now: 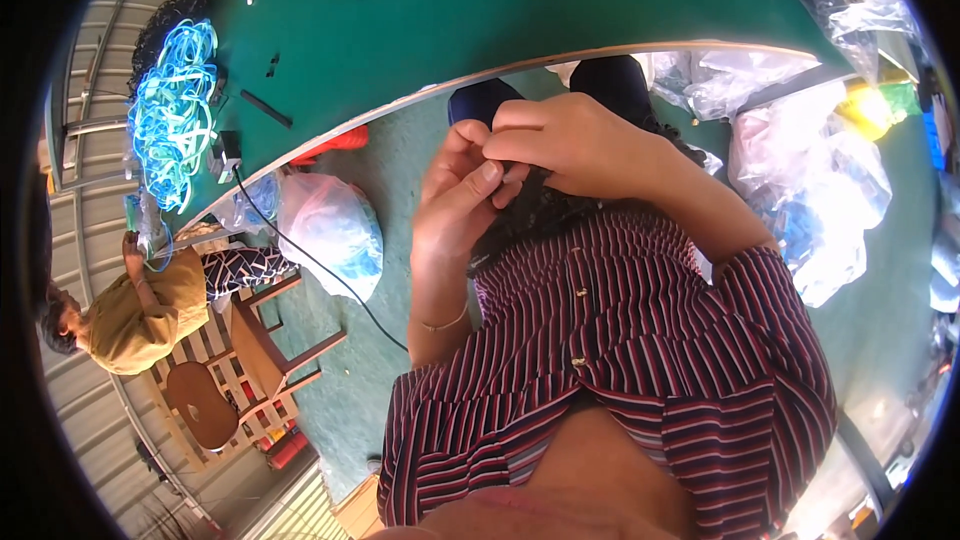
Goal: The person assembles small black plastic components by hand.
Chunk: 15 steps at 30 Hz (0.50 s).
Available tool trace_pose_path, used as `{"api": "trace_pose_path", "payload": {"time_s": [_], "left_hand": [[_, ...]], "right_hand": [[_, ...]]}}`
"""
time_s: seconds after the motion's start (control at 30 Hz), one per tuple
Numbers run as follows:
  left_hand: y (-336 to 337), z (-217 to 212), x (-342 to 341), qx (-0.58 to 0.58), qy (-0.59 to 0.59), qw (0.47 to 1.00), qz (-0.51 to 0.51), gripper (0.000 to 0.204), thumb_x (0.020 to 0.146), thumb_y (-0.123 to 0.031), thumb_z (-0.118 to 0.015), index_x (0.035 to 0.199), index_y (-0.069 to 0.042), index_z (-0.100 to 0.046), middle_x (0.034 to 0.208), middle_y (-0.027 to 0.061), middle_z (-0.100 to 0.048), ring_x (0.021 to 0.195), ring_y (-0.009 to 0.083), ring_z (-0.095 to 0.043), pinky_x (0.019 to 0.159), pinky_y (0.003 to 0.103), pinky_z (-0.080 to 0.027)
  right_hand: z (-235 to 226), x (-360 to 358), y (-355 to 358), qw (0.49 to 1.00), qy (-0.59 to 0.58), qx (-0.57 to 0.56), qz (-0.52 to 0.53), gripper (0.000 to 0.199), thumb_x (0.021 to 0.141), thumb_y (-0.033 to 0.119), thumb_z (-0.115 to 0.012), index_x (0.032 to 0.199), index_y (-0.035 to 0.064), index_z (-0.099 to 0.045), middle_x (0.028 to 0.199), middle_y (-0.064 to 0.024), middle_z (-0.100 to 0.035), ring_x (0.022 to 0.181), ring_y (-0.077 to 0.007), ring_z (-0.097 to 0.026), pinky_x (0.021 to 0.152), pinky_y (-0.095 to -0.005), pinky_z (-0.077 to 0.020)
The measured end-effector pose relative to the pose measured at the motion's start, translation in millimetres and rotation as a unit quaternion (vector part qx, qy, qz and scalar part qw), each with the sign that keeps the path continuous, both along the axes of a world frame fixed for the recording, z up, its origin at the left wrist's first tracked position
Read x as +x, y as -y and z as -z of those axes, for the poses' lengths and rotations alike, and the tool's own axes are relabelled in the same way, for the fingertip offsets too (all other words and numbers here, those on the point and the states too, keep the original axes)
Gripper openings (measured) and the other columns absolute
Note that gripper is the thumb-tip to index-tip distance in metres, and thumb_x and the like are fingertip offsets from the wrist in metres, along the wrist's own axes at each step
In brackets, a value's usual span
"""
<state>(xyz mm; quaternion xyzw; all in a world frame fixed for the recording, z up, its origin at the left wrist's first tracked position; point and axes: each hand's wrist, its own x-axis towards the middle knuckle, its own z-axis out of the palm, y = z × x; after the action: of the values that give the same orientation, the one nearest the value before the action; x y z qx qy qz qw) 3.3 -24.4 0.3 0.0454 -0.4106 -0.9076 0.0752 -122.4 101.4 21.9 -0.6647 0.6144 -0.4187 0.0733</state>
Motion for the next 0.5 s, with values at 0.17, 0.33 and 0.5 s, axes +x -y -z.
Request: {"api": "trace_pose_path", "payload": {"time_s": [0.17, 0.33, 0.5], "left_hand": [[1.8, 10.2, -6.5, 0.013, -0.023, 0.999, -0.027, 0.023, 0.08, 0.002, -0.059, 0.099, -0.005, -0.047, 0.086, 0.0046, -0.054, 0.073, 0.0112, -0.054, 0.057, 0.021, -0.042], [-3.2, 1.9, 1.2, -0.178, 0.006, 0.977, -0.119, 0.03, 0.073, 0.008, -0.065, 0.096, -0.004, -0.05, 0.088, 0.0022, -0.052, 0.076, 0.0082, -0.054, 0.064, 0.02, -0.047], [-4.2, 2.7, 1.5, -0.305, -0.014, 0.947, -0.104, 0.028, 0.074, 0.012, -0.063, 0.094, -0.003, -0.05, 0.083, 0.0026, -0.057, 0.068, 0.0069, -0.055, 0.056, 0.018, -0.045]], "right_hand": [[-0.8, -3.9, 0.9, 0.992, -0.059, -0.084, 0.073, 0.031, 0.063, -0.003, -0.063, 0.093, 0.0055, -0.055, 0.086, -0.0087, -0.052, 0.071, -0.0231, -0.055, 0.056, -0.0338, -0.0435], [-1.8, -0.8, -9.1, 0.976, 0.172, 0.009, 0.132, 0.01, 0.077, 0.009, -0.06, 0.084, 0.0016, -0.057, 0.073, -0.0103, -0.053, 0.061, -0.0182, -0.051, 0.055, -0.0298, -0.0405], [-5.1, -0.9, -8.6, 0.965, 0.222, 0.137, 0.036, 0.017, 0.081, 0.011, -0.057, 0.068, -0.0008, -0.053, 0.06, -0.0063, -0.049, 0.053, -0.0121, -0.044, 0.05, -0.0262, -0.0338]]}}
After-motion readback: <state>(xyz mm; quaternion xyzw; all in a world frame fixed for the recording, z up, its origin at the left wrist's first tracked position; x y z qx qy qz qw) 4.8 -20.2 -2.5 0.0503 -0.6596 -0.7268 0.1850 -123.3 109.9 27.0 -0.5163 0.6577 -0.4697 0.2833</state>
